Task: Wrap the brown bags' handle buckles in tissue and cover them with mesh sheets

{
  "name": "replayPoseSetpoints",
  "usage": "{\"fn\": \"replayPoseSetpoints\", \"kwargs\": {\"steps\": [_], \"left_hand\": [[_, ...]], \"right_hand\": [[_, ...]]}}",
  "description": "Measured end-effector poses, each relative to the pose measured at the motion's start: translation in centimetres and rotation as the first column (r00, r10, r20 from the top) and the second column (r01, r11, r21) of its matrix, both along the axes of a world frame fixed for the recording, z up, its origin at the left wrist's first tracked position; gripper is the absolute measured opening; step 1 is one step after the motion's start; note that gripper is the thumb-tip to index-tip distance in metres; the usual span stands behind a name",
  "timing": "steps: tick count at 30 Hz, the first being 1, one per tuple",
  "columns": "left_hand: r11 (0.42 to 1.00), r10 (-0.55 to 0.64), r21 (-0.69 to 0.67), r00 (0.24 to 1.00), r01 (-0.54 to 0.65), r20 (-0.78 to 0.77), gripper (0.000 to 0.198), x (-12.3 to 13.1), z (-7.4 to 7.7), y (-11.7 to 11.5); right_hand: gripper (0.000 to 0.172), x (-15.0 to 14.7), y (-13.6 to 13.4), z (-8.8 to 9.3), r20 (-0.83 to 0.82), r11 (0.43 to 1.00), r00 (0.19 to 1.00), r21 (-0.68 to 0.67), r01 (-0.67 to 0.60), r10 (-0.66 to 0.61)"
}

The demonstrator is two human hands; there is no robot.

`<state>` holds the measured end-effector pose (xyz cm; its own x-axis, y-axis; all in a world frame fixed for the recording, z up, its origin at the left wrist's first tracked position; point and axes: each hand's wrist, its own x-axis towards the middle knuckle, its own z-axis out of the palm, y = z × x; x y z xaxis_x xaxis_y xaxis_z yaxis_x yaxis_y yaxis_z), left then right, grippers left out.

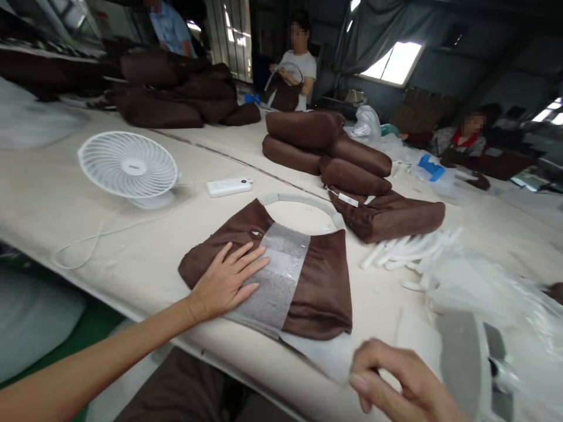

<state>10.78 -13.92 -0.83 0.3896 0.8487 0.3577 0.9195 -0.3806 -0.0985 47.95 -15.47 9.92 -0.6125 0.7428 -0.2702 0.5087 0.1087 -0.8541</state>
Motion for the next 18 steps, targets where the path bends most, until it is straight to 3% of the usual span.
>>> {"fn": "replayPoseSetpoints", "kwargs": {"steps": [4, 8, 12, 18], "left_hand": [[1.0, -0.009, 0.02, 0.999, 0.008, 0.033, 0.055, 0.2, 0.0, -0.4], [0.999, 0.003, 0.032, 0.999, -0.004, 0.05, 0.06, 0.0, -0.2, -0.5], [0.999, -0.008, 0.034, 0.998, 0.006, 0.069, 0.063, -0.2, -0.6, -0.5], [0.997, -0.035, 0.065, 0.996, 0.03, 0.084, 0.062, -0.4, -0.9, -0.5]], "right_hand": [[0.026, -7.9, 7.7, 2.0, -0.035, 0.91, 0.915, 0.128, -0.394, 0.401], [0.017, -13.8, 13.3, 1.6, 0.134, 0.759, 0.777, 0.166, -0.63, 0.616], [0.01, -18.1, 16.3, 1.6, 0.37, 0.678, 0.67, 0.129, -0.723, 0.644], [0.011, -22.2, 18.0, 0.7, 0.639, 0.545, 0.511, 0.167, -0.822, 0.575]]}}
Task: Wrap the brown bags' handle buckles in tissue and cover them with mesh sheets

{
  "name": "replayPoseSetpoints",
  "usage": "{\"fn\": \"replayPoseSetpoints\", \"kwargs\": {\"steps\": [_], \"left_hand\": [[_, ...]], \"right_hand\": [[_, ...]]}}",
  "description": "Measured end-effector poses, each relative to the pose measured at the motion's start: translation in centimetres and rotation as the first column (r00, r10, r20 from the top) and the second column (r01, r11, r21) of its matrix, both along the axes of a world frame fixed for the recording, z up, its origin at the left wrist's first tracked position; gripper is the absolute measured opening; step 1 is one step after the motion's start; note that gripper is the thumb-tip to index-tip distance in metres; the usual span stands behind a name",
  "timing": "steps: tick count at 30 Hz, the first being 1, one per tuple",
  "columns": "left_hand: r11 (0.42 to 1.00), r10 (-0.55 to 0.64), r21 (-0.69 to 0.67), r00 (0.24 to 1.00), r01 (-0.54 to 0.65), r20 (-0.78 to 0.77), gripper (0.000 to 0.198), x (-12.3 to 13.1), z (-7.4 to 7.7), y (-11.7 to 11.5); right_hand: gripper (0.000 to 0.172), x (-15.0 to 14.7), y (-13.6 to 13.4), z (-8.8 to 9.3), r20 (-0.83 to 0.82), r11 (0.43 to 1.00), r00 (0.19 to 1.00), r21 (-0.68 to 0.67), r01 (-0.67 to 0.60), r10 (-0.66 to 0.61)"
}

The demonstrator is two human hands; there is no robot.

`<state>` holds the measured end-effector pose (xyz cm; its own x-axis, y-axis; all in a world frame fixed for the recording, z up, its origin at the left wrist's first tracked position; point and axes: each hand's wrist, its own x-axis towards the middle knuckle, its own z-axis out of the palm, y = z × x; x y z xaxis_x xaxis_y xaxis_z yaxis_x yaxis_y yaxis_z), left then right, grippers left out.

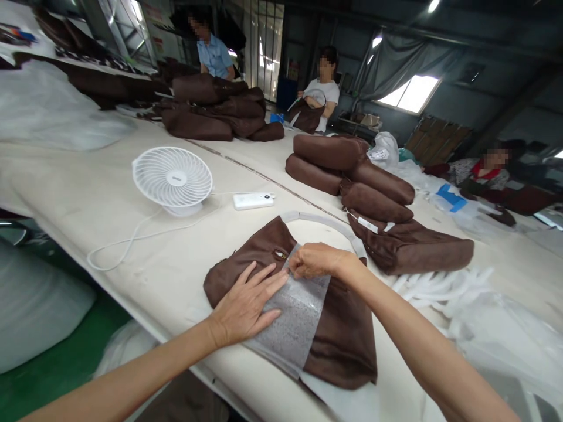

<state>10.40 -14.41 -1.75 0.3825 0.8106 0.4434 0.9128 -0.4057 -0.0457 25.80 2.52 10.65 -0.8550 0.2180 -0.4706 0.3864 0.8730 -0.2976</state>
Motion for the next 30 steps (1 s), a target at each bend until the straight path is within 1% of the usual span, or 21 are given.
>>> {"fn": "replayPoseSetpoints", "kwargs": {"steps": [2, 5, 6, 7, 9, 10, 12, 13, 14, 15, 17, 19, 21, 23, 24, 25, 26, 27, 28, 29, 30], "left_hand": [[1.0, -0.004, 0.006, 1.0, 0.004, -0.013, 0.058, 0.0, 0.0, 0.1], [1.0, -0.006, 0.003, 0.999, 0.006, -0.033, 0.054, 0.1, 0.1, 0.1], [1.0, -0.003, 0.002, 1.0, 0.003, -0.031, 0.054, 0.2, 0.1, 0.1], [1.0, 0.001, 0.001, 1.0, -0.001, -0.027, 0.054, 0.2, 0.2, 0.1], [1.0, 0.011, 0.001, 1.0, -0.011, -0.013, 0.053, 0.3, 0.2, 0.1], [1.0, 0.015, 0.001, 1.0, -0.015, -0.006, 0.053, 0.3, 0.2, 0.1], [1.0, 0.017, 0.002, 1.0, -0.017, 0.0, 0.054, 0.3, 0.2, 0.0], [1.0, 0.016, 0.004, 1.0, -0.016, 0.002, 0.054, 0.3, 0.1, -0.1], [1.0, 0.015, 0.006, 1.0, -0.015, 0.002, 0.055, 0.2, 0.1, -0.1], [1.0, 0.008, 0.011, 1.0, -0.008, 0.0, 0.056, 0.2, 0.0, -0.1], [1.0, -0.005, 0.019, 1.0, 0.005, 0.002, 0.059, 0.2, -0.1, 0.0], [1.0, -0.012, 0.026, 1.0, 0.012, 0.01, 0.062, 0.2, -0.3, 0.1], [1.0, -0.021, 0.021, 0.999, 0.021, 0.029, 0.063, 0.1, -0.2, 0.3], [0.998, -0.059, -0.006, 0.996, 0.06, 0.066, 0.063, -0.1, 0.3, 0.4], [0.996, -0.082, -0.027, 0.992, 0.085, 0.1, 0.061, -0.5, 0.8, 0.3], [0.994, -0.092, -0.049, 0.985, 0.1, 0.149, 0.058, -1.0, 1.4, 0.1], [0.994, -0.084, -0.057, 0.973, 0.098, 0.213, 0.055, -1.7, 2.0, -0.1], [0.996, -0.057, -0.055, 0.957, 0.076, 0.284, 0.051, -2.7, 2.6, -0.4], [0.998, -0.012, -0.047, 0.935, 0.031, 0.356, 0.048, -3.9, 3.1, -0.7], [0.999, 0.046, -0.03, 0.906, -0.037, 0.421, 0.045, -5.3, 3.4, -1.0], [0.993, 0.11, -0.02, 0.877, -0.114, 0.468, 0.043, -6.8, 3.4, -1.3]], "right_hand": [[0.011, -0.9, 0.2, -0.6, 0.043, 0.999, 0.999, 0.051, -0.018, 0.016], [0.006, -1.7, 0.5, -0.9, 0.075, 0.995, 0.997, 0.103, -0.003, -0.005], [0.006, -1.7, 0.5, -0.8, 0.07, 0.991, 0.997, 0.136, 0.014, -0.024], [0.012, -1.5, 0.5, -0.6, 0.051, 0.983, 0.997, 0.179, 0.043, -0.053], [0.029, -0.6, 0.1, -0.2, -0.014, 0.95, 0.991, 0.285, 0.13, -0.131], [0.033, 0.2, -0.4, -0.3, -0.075, 0.921, 0.981, 0.339, 0.192, -0.177], [0.039, 1.9, -2.0, -1.2, -0.279, 0.853, 0.93, 0.397, 0.337, -0.238], [0.042, 2.7, -3.1, -2.1, -0.393, 0.83, 0.888, 0.392, 0.396, -0.238], [0.046, 3.5, -4.3, -3.3, -0.504, 0.822, 0.835, 0.365, 0.437, -0.22], [0.051, 4.1, -5.5, -4.7, -0.566, 0.835, 0.802, 0.336, 0.436, -0.191], [0.06, 4.6, -7.4, -7.4, -0.567, 0.868, 0.801, 0.281, 0.409, -0.194], [0.065, 4.5, -8.5, -9.0, -0.512, 0.891, 0.824, 0.216, 0.399, -0.245], [0.066, 4.1, -8.7, -9.1, -0.47, 0.903, 0.833, 0.152, 0.402, -0.292], [0.066, 4.2, -8.5, -8.0, -0.459, 0.914, 0.829, 0.081, 0.397, -0.32], [0.066, 4.6, -8.4, -7.4, -0.474, 0.913, 0.812, 0.038, 0.406, -0.341], [0.066, 5.2, -8.4, -6.9, -0.508, 0.902, 0.776, -0.005, 0.432, -0.374], [0.065, 6.0, -8.4, -6.5, -0.56, 0.878, 0.715, -0.049, 0.476, -0.419], [0.065, 7.1, -8.5, -6.5, -0.623, 0.835, 0.622, -0.095, 0.542, -0.475], [0.065, 8.3, -8.6, -6.7, -0.682, 0.766, 0.496, -0.149, 0.625, -0.537], [0.065, 9.6, -8.6, -7.2, -0.719, 0.665, 0.346, -0.215, 0.715, -0.603], [0.065, 11.0, -8.6, -7.8, -0.716, 0.53, 0.18, -0.301, 0.793, -0.675]]}}
